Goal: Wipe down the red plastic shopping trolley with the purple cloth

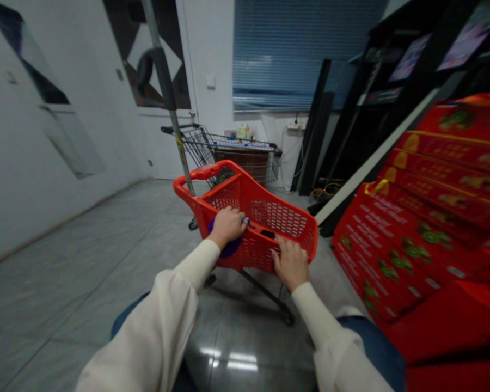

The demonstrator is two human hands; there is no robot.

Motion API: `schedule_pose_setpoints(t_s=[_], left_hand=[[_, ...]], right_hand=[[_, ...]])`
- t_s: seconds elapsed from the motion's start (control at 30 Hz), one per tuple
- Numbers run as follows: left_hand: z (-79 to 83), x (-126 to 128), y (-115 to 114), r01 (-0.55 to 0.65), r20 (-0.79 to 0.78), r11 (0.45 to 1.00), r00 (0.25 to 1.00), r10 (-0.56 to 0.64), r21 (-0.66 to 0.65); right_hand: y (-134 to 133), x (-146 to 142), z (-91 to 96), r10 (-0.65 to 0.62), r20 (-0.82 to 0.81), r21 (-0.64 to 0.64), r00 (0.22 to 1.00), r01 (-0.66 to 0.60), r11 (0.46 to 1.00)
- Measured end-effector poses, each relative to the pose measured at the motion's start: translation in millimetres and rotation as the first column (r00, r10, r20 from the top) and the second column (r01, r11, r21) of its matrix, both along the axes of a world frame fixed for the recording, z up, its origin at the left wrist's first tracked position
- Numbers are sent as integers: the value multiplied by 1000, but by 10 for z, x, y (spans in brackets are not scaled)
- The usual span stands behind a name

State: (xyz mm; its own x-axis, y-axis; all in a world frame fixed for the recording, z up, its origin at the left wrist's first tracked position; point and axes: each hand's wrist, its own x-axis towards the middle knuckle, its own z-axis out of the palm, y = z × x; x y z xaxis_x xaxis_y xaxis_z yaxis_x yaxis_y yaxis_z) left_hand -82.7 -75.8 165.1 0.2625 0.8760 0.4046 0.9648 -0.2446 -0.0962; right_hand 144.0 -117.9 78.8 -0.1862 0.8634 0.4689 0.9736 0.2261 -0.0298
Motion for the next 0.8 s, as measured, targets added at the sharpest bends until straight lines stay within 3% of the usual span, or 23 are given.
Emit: schedule_pose_setpoints(t_s=[0.1,0.23,0.33,0.47,0.57,0.63,0.8], left_hand=[[-18,-71,0,-73,9,996,997,73,53],[-221,268,-100,-38,58,995,998,33,93],[-292,425,-129,29,78,996,996,-35,80],[-185,151,-40,69,31,997,997,-70,22],[-119,-109,35,-15,52,998,999,12,54],[-140,-133,47,-71,80,994,995,65,83],[-338,288,-45,-25,106,996,994,16,84]], right_hand=[[-14,-109,-11,-40,-11,15,999,40,999],[-9,-238,10,-67,-14,17,998,68,998],[11,-198,47,-16,-1,-3,1000,16,1000],[47,91,47,77,-16,-43,997,-78,996],[73,293,-33,92,-63,-45,994,-95,994],[92,322,-102,131,-93,-15,987,-133,991],[156,156,-204,96,-128,74,987,-87,993]])
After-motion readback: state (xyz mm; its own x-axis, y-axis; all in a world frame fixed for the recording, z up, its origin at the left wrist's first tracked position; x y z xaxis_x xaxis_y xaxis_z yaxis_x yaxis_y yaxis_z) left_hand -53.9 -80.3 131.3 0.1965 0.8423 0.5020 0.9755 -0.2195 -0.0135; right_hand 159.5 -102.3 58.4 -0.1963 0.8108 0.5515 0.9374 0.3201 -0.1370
